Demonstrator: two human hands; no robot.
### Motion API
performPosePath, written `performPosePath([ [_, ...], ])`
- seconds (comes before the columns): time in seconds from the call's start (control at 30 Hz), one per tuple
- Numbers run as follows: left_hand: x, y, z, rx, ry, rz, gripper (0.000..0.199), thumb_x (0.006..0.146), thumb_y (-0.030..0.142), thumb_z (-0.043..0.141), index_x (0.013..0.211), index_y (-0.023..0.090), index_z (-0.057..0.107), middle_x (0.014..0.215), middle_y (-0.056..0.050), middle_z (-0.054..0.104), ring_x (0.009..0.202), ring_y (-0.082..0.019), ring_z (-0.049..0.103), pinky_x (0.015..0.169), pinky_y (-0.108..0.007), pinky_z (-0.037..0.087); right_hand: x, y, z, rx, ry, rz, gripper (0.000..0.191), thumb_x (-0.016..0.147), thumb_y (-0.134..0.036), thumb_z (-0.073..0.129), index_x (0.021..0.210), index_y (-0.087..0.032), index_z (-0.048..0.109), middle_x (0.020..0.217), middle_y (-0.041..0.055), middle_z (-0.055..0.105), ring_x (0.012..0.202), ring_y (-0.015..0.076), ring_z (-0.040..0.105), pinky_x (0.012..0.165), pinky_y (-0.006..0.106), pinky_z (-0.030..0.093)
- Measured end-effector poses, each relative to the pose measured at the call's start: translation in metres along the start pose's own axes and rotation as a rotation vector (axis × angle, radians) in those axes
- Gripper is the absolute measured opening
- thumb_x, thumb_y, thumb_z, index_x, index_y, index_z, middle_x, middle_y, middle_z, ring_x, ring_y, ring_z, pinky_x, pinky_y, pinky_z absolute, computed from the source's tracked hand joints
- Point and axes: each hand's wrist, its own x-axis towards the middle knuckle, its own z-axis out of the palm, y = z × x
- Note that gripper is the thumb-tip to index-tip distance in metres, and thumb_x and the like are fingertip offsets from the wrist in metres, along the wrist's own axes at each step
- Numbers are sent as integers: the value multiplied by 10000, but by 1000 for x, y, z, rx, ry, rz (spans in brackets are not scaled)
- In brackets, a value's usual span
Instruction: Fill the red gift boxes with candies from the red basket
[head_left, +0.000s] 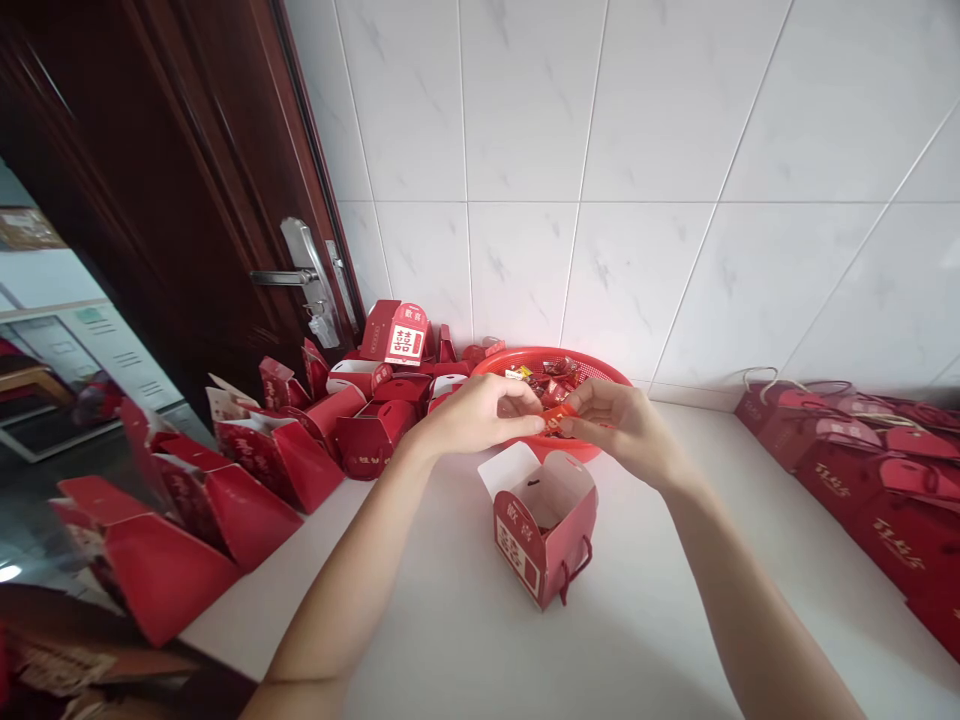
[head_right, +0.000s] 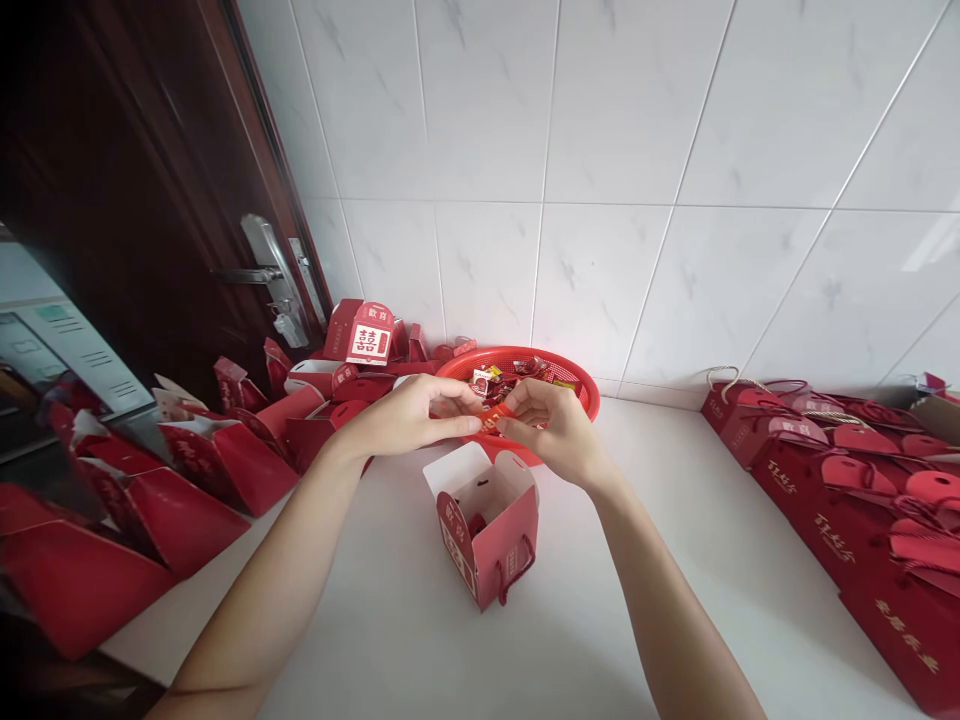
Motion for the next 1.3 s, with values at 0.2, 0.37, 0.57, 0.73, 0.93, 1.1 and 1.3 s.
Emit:
performPosePath([
  [0.2,2,-19,-4,325,-370,-295,114,769,281,662,748,182,714,767,-6,710,707,-161,616,575,-243,388,-1,0,-1,-24,-43,28,170,801,-341,724,794,-208,620,820,34,693,784,212,693,750,367,565],
  [0.37,6,-19,5,309,-512,-185,131,696,177,679,794,189,765,680,14,668,593,-130,538,522,-241,343,-3,-5,-2,-67,-252,53,131,807,-299,700,761,-203,625,781,25,698,771,199,696,715,329,556],
  [0.57,1,1,10,220,-314,74,239,703,80,580,746,208,777,786,-3,725,678,-140,594,622,-249,409,-9,-10,-10,-169,-368,53,67,823,-252,659,764,-228,637,791,9,716,735,196,715,676,321,573],
  [0.73,2,1,11,290,-118,75,151,772,195,636,805,215,782,853,-21,694,774,-177,607,740,-290,441,-13,-11,-11,-273,-315,111,96,812,-223,623,723,-229,588,724,-4,691,618,181,696,532,282,514],
  [0.93,1,-4,11,371,-260,-69,471,678,189,713,1145,245,723,1122,-45,632,1010,-253,591,744,-287,431,-10,-6,9,-451,-229,74,130,796,-132,543,735,-230,604,734,11,706,633,166,624,552,281,456],
  [1.1,0,-8,9,389,-308,-65,501,673,138,652,1158,249,715,1121,-54,625,1007,-244,594,686,-275,422,-4,2,22,-586,-177,74,215,762,-56,515,779,-230,639,811,19,728,685,177,616,577,285,415],
  [1.3,-1,-6,9,413,-335,-106,543,661,135,647,1190,236,708,1063,-60,626,955,-237,614,619,-269,406,-5,3,12,-602,-180,72,276,776,-87,563,935,-261,706,964,21,749,751,191,646,620,306,461],
])
